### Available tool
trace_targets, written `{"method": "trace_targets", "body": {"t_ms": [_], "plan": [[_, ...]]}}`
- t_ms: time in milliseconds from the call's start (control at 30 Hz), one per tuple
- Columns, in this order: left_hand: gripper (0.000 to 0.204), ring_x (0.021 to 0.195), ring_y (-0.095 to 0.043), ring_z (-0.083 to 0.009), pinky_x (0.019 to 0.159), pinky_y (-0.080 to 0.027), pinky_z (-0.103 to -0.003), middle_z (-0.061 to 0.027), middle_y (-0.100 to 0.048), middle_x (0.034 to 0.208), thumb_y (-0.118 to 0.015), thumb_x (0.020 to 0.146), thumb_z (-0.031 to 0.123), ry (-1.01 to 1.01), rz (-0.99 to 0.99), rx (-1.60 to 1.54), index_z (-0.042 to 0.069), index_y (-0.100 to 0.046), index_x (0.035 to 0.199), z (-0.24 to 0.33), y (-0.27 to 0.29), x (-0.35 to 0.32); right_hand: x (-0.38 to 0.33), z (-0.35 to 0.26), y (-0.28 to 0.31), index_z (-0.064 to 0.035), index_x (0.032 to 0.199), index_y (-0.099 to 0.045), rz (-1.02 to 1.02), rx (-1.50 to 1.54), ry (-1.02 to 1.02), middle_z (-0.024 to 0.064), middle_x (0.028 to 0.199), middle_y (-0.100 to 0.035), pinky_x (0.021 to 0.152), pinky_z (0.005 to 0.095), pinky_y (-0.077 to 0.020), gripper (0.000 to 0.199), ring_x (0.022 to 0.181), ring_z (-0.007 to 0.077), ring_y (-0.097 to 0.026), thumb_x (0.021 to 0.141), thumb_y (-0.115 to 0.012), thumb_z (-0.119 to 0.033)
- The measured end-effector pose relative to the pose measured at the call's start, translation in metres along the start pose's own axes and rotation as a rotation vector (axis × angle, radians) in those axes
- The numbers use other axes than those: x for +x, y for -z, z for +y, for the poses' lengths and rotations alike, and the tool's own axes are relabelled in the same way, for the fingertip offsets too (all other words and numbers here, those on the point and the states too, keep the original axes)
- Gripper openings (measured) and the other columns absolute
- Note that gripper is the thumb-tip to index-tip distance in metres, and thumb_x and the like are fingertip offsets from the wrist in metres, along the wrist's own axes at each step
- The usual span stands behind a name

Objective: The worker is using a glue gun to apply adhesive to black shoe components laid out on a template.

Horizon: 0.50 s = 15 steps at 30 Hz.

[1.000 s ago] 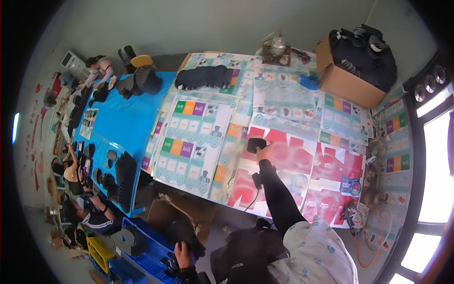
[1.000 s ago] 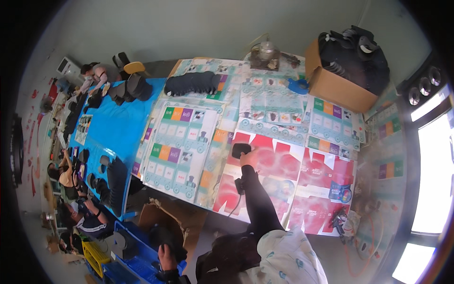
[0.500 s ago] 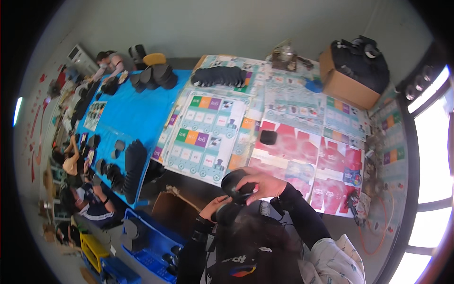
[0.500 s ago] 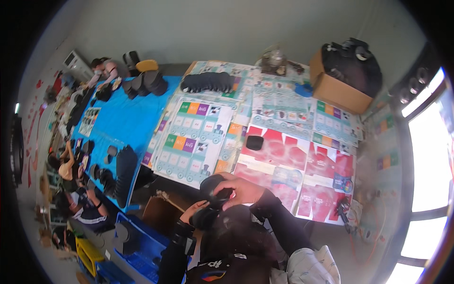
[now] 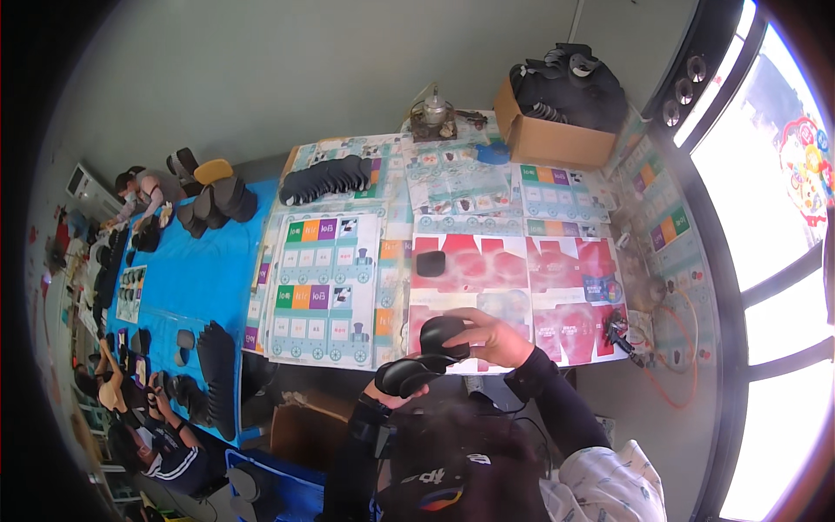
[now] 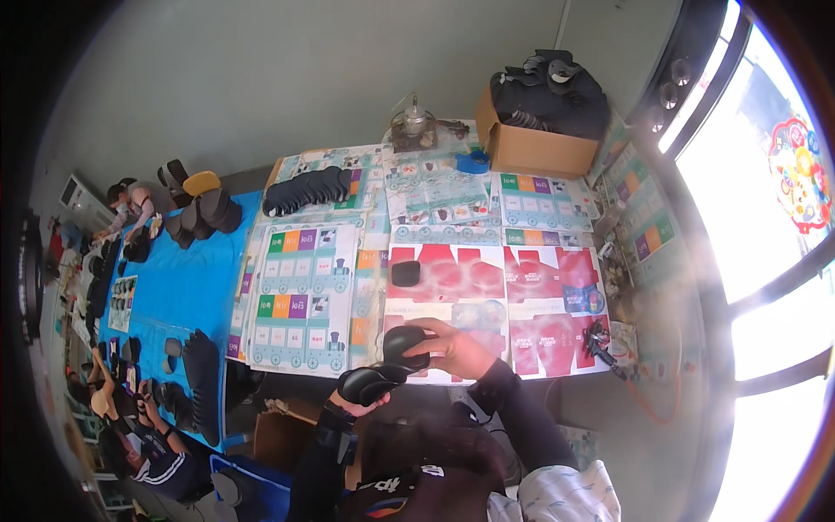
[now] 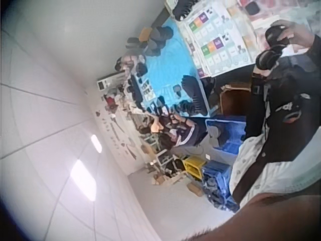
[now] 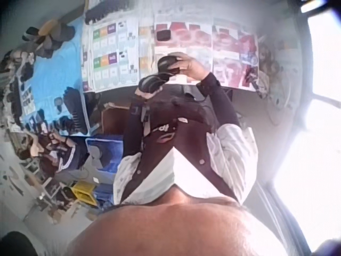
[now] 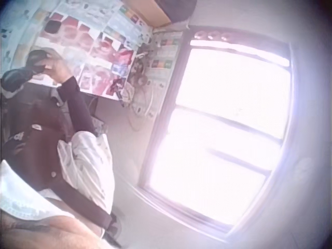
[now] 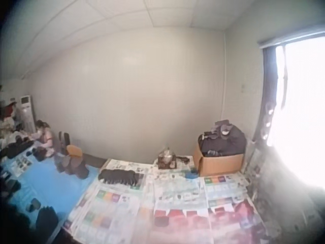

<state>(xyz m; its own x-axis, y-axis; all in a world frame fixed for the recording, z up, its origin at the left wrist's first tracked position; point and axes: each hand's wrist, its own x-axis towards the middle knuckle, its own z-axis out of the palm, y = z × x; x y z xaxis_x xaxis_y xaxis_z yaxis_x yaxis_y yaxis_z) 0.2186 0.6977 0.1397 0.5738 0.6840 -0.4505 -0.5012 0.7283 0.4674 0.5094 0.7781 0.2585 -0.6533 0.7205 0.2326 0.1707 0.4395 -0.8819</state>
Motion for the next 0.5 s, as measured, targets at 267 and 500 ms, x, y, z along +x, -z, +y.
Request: {"method": "trace_targets", "body": {"t_ms": [267,500], "plan": [[0.036,0.093,-0.072,-0.0291,0.078,-0.062,-0.037,-0.0163,-0.071,0.115,-0.057,0.101,0.029,-0.087,0.102,-0.335,0.005,-0.062,0.128,0.007,0.003,0.066,0.016,0.067,0.031,-0.0077,0.111,-0.076,0.091,0.368,-0.086,0.0141,0.154,-0.045,0.105,0.0391,-0.0488,0.037,0.143,0.0308,-0.044,0.077,-0.079,0.005],[0.045,0.093,-0.071,-0.0258,0.075,-0.060,-0.033,-0.0160,-0.068,0.120,-0.055,0.100,0.018,-0.233,-0.042,-0.025,0.001,-0.051,0.141,0.033,-0.044,0.117,0.026,0.164,0.041,-0.0022,0.123,-0.068,0.337,0.722,-0.160,0.0132,0.149,-0.052,0.109,0.0355,-0.0429,0.028,0.141,0.0222,-0.044,0.096,-0.065,-0.003]]}}
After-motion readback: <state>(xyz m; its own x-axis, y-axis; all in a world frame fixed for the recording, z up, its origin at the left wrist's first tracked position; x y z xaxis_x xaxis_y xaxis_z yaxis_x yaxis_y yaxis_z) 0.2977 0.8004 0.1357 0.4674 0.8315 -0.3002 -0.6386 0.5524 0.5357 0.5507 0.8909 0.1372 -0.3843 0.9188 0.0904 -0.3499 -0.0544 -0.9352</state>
